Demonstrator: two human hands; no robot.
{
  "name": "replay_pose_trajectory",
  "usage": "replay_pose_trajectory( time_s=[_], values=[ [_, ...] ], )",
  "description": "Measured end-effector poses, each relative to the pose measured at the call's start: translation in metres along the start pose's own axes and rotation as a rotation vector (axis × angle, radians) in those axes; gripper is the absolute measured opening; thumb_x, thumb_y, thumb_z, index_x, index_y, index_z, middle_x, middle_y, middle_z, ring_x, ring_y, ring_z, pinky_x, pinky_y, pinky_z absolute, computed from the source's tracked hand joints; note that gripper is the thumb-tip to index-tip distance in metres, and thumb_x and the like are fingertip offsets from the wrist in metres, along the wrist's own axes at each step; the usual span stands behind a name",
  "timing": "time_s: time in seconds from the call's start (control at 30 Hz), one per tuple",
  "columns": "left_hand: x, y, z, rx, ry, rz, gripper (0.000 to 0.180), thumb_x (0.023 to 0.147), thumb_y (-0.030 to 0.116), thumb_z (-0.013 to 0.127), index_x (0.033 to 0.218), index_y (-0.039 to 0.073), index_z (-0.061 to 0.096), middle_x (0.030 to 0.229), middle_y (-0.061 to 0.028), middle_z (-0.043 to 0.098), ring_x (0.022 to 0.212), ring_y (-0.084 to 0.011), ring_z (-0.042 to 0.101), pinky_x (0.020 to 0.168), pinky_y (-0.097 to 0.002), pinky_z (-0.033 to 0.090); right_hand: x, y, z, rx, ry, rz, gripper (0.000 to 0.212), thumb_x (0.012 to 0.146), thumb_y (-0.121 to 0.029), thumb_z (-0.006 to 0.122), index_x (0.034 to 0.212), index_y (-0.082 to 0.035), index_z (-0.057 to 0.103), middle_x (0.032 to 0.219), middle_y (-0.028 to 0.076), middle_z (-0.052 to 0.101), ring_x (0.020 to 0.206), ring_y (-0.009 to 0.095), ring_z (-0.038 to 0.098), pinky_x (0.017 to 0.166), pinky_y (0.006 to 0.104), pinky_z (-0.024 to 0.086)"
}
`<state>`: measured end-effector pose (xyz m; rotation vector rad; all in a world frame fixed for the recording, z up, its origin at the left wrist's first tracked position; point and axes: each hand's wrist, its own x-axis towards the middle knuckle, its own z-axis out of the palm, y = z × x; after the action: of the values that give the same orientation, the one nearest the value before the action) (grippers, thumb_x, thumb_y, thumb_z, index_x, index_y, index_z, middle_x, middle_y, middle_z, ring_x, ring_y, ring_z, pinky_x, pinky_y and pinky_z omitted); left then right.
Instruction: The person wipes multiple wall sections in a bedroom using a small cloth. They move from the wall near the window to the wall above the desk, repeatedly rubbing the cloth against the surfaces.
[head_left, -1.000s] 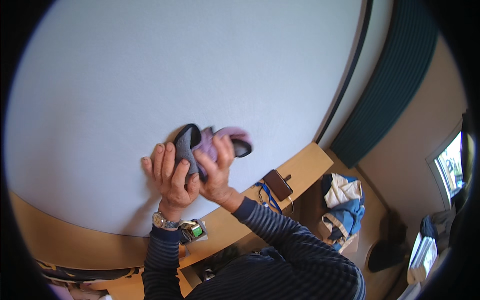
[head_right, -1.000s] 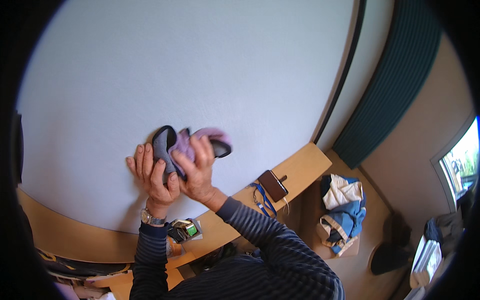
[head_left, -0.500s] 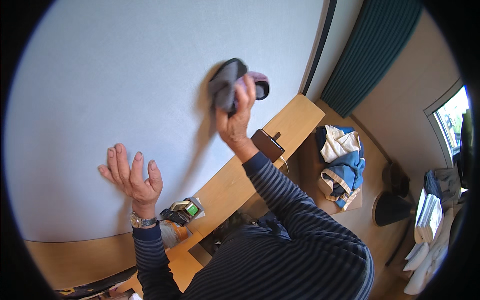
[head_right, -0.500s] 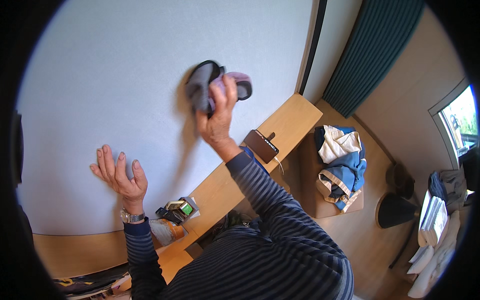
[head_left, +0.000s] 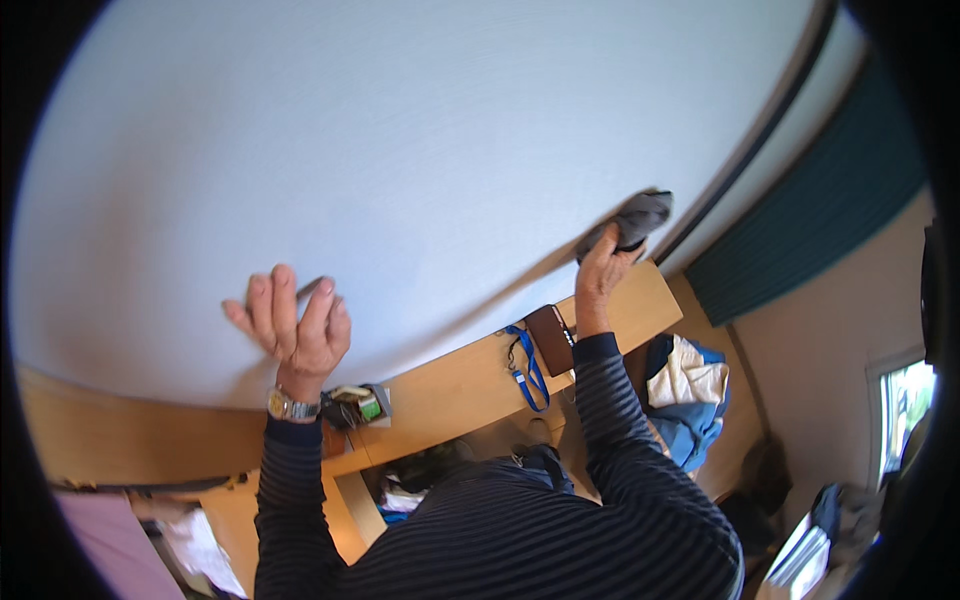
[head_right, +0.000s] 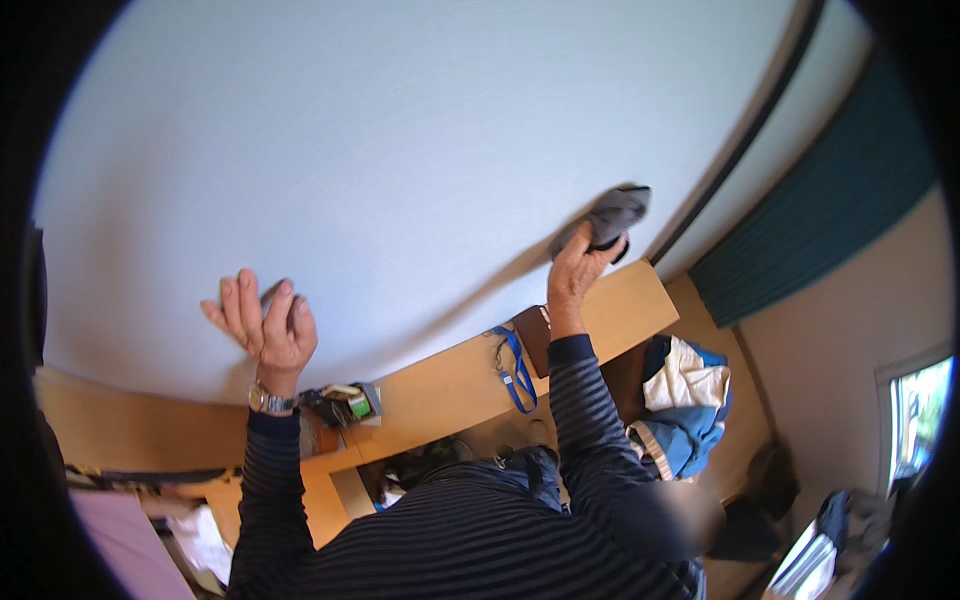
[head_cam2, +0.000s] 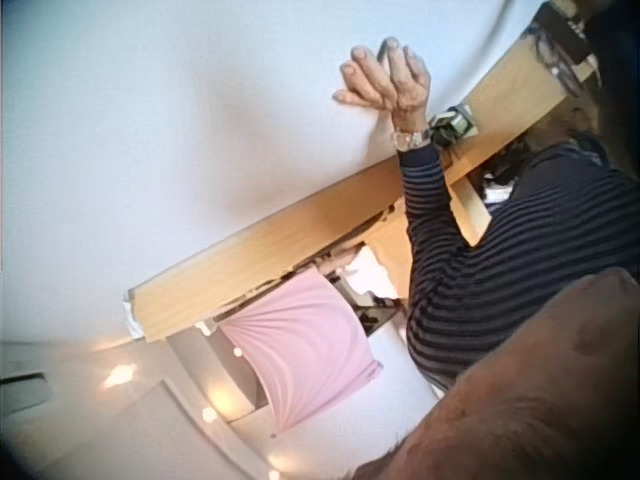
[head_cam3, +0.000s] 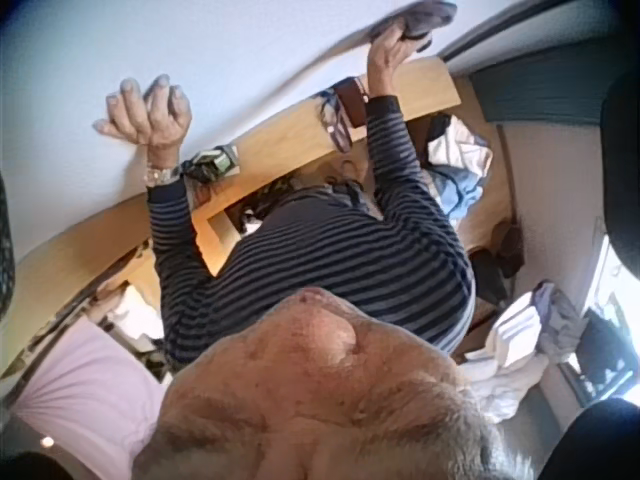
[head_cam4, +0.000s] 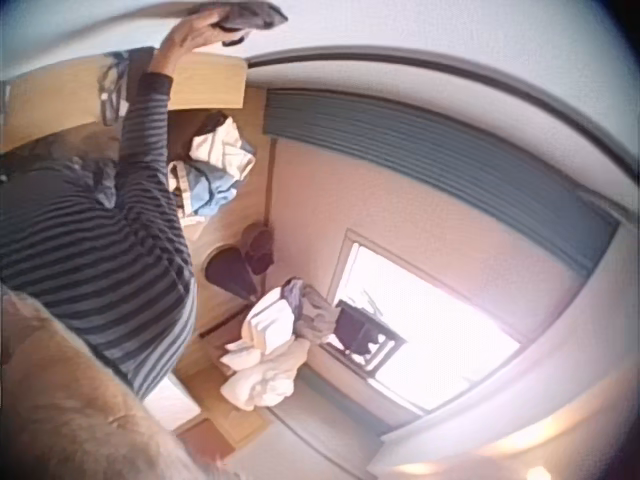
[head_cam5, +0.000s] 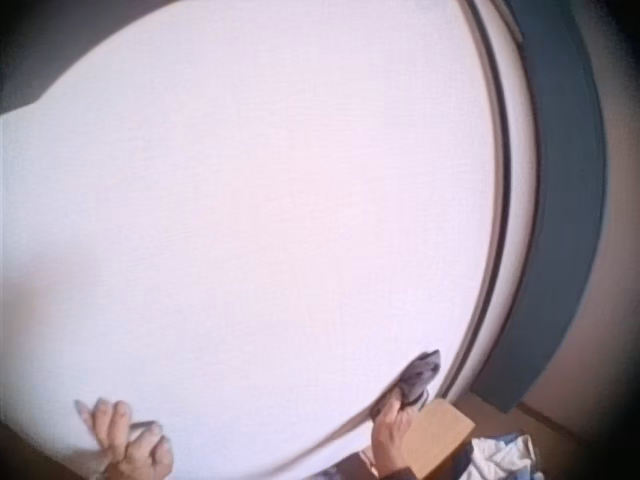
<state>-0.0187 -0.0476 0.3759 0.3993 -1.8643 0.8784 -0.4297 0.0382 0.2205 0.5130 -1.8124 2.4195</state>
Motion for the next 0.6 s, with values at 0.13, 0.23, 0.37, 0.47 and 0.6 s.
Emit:
replay_pose_trajectory(
  time_s=[0.13, 0.23, 0.37, 0.47, 0.6],
  values=[
    [-0.002, 0.0, -0.002, 0.0, -0.031, 0.03, 0.032, 0.106, 0.028, 0.068, 0.137, 0.017, 0.072, 0.165, -0.0209, 0.057, 0.164, -0.04, 0.039, 0.137, -0.065, 0.006, -0.029, -0.026, 0.02, 0.128, 0.003, -0.001, 0.059, 0.113, -0.024, 0.064, 0.162, -0.005, 0.036, 0.129, 0.009, 0.061, 0.106, 0.019, 0.057, 0.097, 0.035, 0.051],
    [-0.001, 0.002, -0.001, -0.031, 0.023, -0.033, 0.029, 0.105, 0.031, 0.071, 0.132, 0.026, 0.076, 0.156, -0.0092, 0.068, 0.157, -0.0307, 0.049, 0.138, -0.0611, 0.01, -0.081, -0.053, 0.033, 0.142, -0.118, -0.055, 0.064, 0.113, -0.016, 0.062, 0.167, -0.002, 0.031, 0.144, 0.014, 0.053, 0.122, 0.022, 0.055, 0.112, 0.0393, 0.046],
    [-0.001, 0.005, -0.008, -0.168, 0.018, -0.107, 0.031, 0.104, 0.03, 0.073, 0.135, 0.027, 0.075, 0.156, -0.0085, 0.069, 0.158, -0.0273, 0.05, 0.139, -0.059, 0.009, -0.161, -0.092, 0.072, 0.018, -0.21, -0.371, 0.075, 0.106, -0.004, 0.065, 0.17, -0.002, 0.028, 0.178, 0.031, 0.017, 0.165, 0.048, 0.023, 0.132, 0.0601, 0.02],
    [-0.008, -0.004, -0.031, -0.357, -0.065, -0.136, 0.034, 0.104, 0.025, 0.075, 0.137, 0.018, 0.071, 0.153, -0.0127, 0.07, 0.156, -0.0322, 0.053, 0.137, -0.0583, 0.019, -0.219, -0.129, 0.099, -0.063, -0.242, -0.602, 0.078, 0.104, -0.011, 0.071, 0.17, -0.007, 0.03, 0.177, 0.031, 0.021, 0.165, 0.048, 0.022, 0.132, 0.0607, 0.02],
    [-0.027, -0.019, -0.081, -0.513, -0.01, -0.281, 0.037, 0.108, 0.027, 0.07, 0.141, 0.009, 0.066, 0.153, -0.0264, 0.064, 0.149, -0.0482, 0.055, 0.128, -0.0647, 0.036, -0.268, -0.191, 0.128, 0.027, -0.391, -0.78, 0.067, 0.087, -0.009, 0.084, 0.148, -0.01, 0.058, 0.176, 0.031, 0.025, 0.164, 0.056, 0.022, 0.131, 0.0667, 0.021]
  ],
)
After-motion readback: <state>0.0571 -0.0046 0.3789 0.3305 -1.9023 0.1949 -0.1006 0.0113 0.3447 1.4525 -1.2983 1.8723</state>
